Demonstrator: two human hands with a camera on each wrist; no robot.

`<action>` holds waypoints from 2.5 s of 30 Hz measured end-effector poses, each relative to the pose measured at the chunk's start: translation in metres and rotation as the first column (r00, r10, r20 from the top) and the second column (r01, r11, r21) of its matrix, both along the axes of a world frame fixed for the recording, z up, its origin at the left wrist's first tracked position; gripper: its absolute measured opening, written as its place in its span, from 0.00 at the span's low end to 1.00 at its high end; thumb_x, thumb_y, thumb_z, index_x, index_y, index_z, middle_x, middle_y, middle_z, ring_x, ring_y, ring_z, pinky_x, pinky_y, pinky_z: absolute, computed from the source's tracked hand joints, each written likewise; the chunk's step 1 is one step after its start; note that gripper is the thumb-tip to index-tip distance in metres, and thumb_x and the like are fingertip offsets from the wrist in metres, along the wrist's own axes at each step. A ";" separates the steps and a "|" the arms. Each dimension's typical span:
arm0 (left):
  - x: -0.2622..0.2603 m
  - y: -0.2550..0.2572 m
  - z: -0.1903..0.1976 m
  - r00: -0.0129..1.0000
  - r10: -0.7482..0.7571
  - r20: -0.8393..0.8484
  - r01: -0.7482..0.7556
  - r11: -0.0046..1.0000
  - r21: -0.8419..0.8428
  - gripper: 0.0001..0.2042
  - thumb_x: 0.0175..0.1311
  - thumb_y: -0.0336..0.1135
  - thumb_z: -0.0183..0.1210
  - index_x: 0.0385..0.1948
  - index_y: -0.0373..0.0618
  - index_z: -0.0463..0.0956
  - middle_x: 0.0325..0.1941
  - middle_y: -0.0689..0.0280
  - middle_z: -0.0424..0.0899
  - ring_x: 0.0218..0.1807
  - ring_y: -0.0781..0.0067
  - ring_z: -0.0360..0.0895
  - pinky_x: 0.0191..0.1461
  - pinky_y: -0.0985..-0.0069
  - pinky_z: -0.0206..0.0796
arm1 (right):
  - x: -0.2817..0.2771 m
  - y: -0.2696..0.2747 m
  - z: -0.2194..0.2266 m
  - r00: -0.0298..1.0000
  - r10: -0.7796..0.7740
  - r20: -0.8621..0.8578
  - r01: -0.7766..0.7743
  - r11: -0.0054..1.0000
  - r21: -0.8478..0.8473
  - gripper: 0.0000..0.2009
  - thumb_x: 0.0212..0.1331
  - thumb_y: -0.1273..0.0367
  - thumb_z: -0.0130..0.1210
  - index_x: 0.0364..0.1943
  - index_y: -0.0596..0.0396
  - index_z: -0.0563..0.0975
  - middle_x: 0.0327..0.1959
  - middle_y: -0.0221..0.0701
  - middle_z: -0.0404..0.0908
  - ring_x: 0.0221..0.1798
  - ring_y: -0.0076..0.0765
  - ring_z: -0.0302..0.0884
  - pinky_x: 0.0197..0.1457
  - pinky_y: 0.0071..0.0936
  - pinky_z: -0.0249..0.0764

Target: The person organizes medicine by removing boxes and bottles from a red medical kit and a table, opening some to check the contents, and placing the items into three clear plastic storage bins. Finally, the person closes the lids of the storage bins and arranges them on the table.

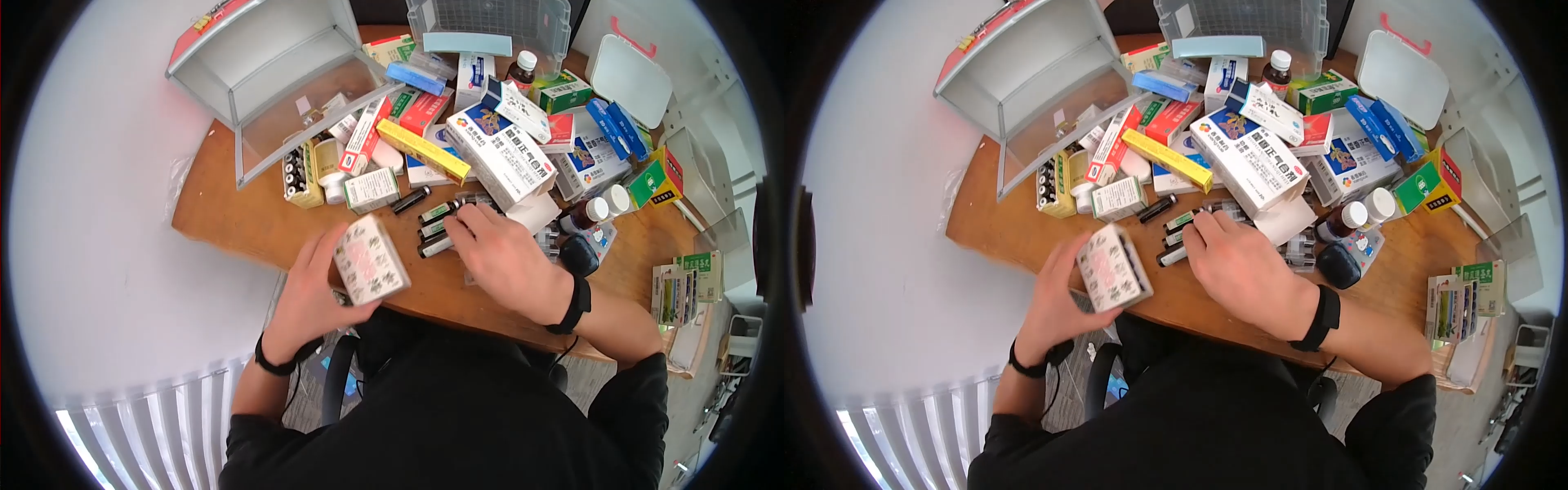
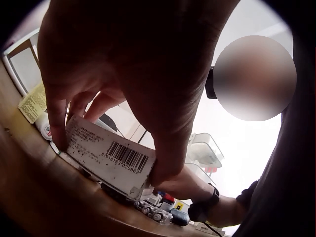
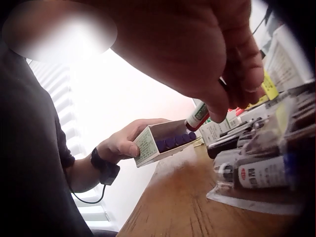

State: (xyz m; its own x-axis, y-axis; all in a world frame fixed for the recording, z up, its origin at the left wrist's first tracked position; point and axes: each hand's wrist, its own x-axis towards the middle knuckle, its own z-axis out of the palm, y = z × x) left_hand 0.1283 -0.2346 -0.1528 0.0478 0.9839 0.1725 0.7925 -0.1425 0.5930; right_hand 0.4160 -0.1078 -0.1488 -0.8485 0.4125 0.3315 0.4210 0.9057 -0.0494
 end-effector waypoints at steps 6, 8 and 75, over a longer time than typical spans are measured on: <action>0.008 0.012 -0.008 0.997 -0.058 0.051 0.059 0.998 -0.035 0.51 0.43 0.38 0.85 0.75 0.39 0.68 0.70 0.48 0.76 0.70 0.44 0.78 0.75 0.56 0.71 | 0.002 -0.001 0.002 1.000 0.010 0.007 -0.010 0.999 -0.046 0.10 0.55 0.74 0.62 0.41 0.64 0.80 0.41 0.39 0.78 0.47 0.41 0.82 0.50 0.32 0.83; 0.014 0.013 -0.012 0.997 -0.066 -0.025 0.066 0.998 0.001 0.52 0.43 0.38 0.85 0.76 0.39 0.67 0.71 0.47 0.74 0.72 0.42 0.76 0.75 0.57 0.71 | 0.004 -0.003 0.000 1.000 0.007 0.012 -0.006 0.998 -0.057 0.11 0.55 0.74 0.62 0.41 0.64 0.80 0.42 0.39 0.78 0.48 0.41 0.82 0.51 0.33 0.83; 0.039 0.014 -0.057 0.978 0.101 0.182 -0.129 0.980 0.153 0.33 0.43 0.38 0.89 0.53 0.45 0.80 0.50 0.60 0.89 0.53 0.53 0.87 0.57 0.60 0.78 | 0.020 0.000 0.017 0.993 -0.091 -0.069 0.067 0.954 -0.293 0.16 0.69 0.72 0.64 0.58 0.62 0.79 0.38 0.42 0.84 0.44 0.52 0.86 0.46 0.45 0.82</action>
